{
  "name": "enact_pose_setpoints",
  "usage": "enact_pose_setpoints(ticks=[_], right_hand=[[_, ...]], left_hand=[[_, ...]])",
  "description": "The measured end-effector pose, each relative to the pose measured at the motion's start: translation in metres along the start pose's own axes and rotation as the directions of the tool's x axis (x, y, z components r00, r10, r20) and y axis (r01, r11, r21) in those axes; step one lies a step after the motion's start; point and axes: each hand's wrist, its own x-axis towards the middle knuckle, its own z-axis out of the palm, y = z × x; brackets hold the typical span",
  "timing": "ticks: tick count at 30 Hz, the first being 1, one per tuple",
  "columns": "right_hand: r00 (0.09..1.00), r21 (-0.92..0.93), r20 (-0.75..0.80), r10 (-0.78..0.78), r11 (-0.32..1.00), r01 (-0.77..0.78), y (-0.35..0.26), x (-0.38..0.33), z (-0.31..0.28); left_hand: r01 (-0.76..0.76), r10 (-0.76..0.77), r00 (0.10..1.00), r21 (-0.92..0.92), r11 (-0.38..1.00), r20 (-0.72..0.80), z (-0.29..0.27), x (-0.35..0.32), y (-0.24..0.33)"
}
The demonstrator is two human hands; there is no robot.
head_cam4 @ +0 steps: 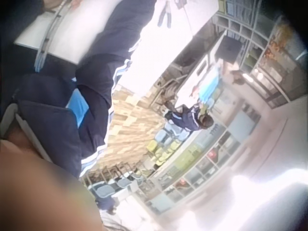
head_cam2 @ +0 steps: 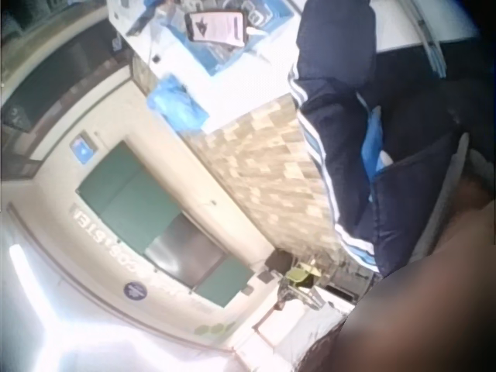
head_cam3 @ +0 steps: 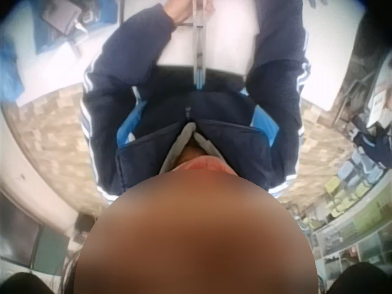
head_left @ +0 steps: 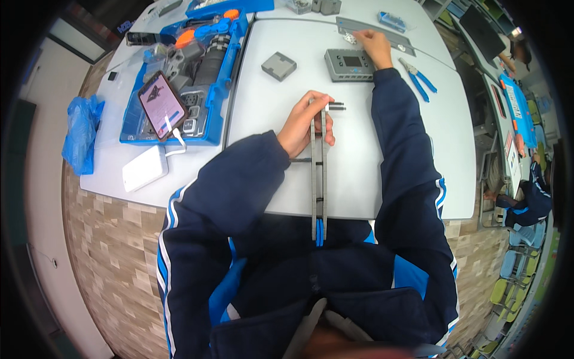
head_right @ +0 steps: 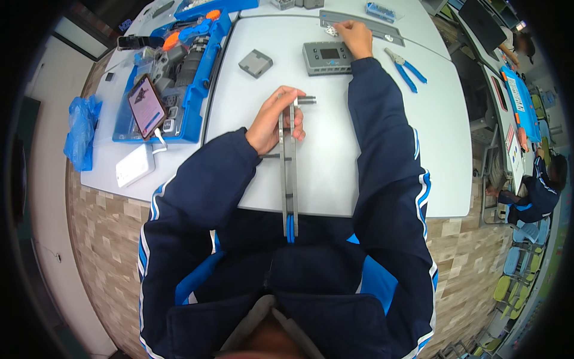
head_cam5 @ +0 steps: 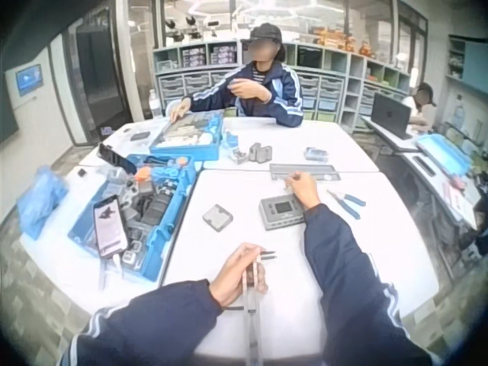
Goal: The person uses a blue-handled tool to press small blue connectors onto gray perforated beams. They then assemble the beams into a frame and attach a small white component with black rods to the structure.
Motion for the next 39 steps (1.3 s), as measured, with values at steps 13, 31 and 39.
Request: enact_pose_setpoints(ticks=[13,31,39], right_hand=[[0.705,0.195,0.168,-0.689,0.724,0.662,-0.096,-0.181,-0.070],[0.806,0.307,0.448,-0.387,0.913,0.269,-0.082,-0.187,-0.081],[0.787,0.364,0.592,-0.176,0.929,-0.066,-0.078,-0.193,-0.084]], left_hand=[[0.004,-0.004,0.998,0.003,1.000,0.055,-0.006,0.002,-0.002],[0.045,-0.051,0.997,0.100,0.994,0.057,-0.003,0.001,-0.007],[0.060,-0.066,0.997,0.107,0.992,0.049,0.000,0.000,-0.008]])
